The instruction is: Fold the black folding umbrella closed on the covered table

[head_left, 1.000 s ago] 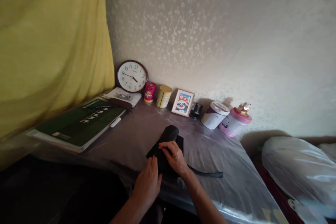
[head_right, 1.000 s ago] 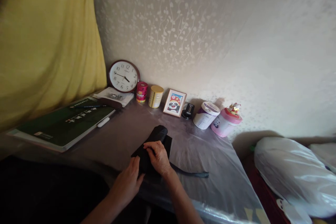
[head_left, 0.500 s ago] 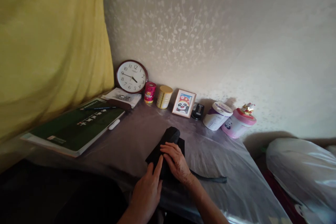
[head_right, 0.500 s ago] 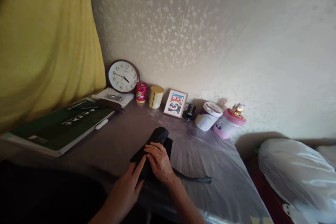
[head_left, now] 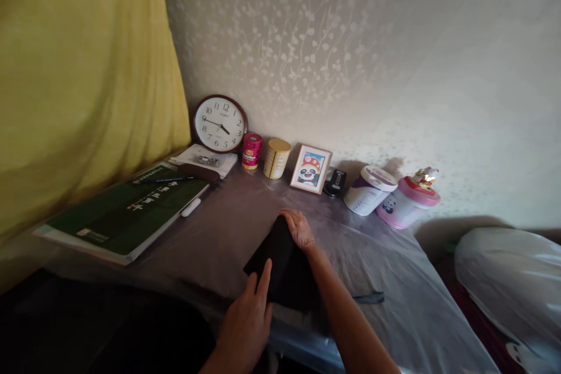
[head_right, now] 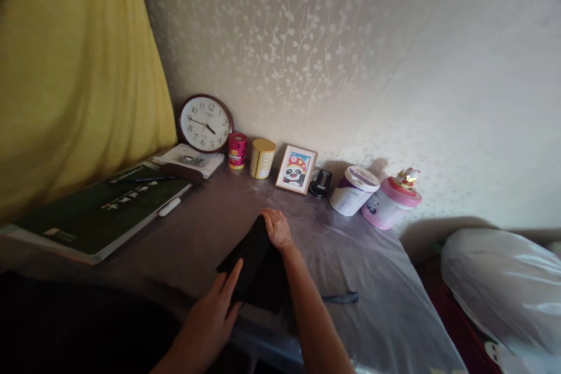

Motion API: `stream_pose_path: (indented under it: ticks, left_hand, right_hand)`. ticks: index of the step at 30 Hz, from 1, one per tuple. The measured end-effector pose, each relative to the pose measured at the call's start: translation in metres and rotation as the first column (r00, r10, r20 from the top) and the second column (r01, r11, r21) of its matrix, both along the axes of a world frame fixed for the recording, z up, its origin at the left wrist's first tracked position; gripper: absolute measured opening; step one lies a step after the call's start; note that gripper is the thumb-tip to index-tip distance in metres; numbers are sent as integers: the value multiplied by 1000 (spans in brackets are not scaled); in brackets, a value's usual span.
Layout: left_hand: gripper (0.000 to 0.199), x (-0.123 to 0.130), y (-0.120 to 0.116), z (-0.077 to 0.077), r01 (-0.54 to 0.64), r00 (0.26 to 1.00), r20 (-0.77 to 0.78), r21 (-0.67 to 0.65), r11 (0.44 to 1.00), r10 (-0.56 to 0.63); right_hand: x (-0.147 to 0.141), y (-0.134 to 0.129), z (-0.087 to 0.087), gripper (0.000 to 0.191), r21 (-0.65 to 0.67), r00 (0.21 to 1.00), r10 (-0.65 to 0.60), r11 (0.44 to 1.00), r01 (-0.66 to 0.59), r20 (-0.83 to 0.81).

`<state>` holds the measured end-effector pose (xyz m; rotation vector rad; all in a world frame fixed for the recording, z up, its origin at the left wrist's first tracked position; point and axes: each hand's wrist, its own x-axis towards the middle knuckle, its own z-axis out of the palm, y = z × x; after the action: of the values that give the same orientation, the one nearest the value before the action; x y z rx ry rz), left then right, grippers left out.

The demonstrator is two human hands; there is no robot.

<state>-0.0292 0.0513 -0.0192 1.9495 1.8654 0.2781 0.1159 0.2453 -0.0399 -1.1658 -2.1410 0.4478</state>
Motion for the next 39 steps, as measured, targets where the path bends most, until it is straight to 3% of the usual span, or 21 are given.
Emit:
stream_pose_path:
  ticks: [4, 10, 14, 17, 23, 28, 33, 39]
  left_hand:
    - [65, 0, -1, 4, 6, 1000, 2, -5, 1000, -6]
    - [63, -1, -4, 3, 14, 1000, -14, 67, 998, -13]
    - [62, -1, -4, 0, 11, 1000, -5, 106, 994, -11]
    - [61, -3, -4, -2, 9, 1000, 13, 129, 992, -10]
    - [63, -4, -3, -4, 11, 999, 33, 139, 990, -16]
    - [62, -4, -4, -5, 0, 999, 38, 144, 990, -5]
    - [63, -4, -3, -4, -2, 999, 36, 138, 990, -3]
    - [63, -2, -5, -1, -1, 1000, 13, 146, 989, 0]
  right_hand:
    - [18, -1, 4, 18, -249, 928, -345, 920, 304, -142]
    - [58, -41, 1, 36, -431, 818, -542, 795, 426, -191]
    - [55, -67, 2, 39, -596, 754, -538, 763, 248, -375]
    - [43, -74, 10, 36, -628, 713, -530, 761, 160, -460]
    - [27, -75, 25, 27, -673, 707, -557, 723, 155, -435]
    - [24, -74, 22, 24, -705, 716, -568, 693, 151, -406]
    - [24, -69, 9, 28, -666, 800, -509, 721, 193, -319]
    - [18, -56, -5, 27, -548, 825, -506, 777, 309, -251]
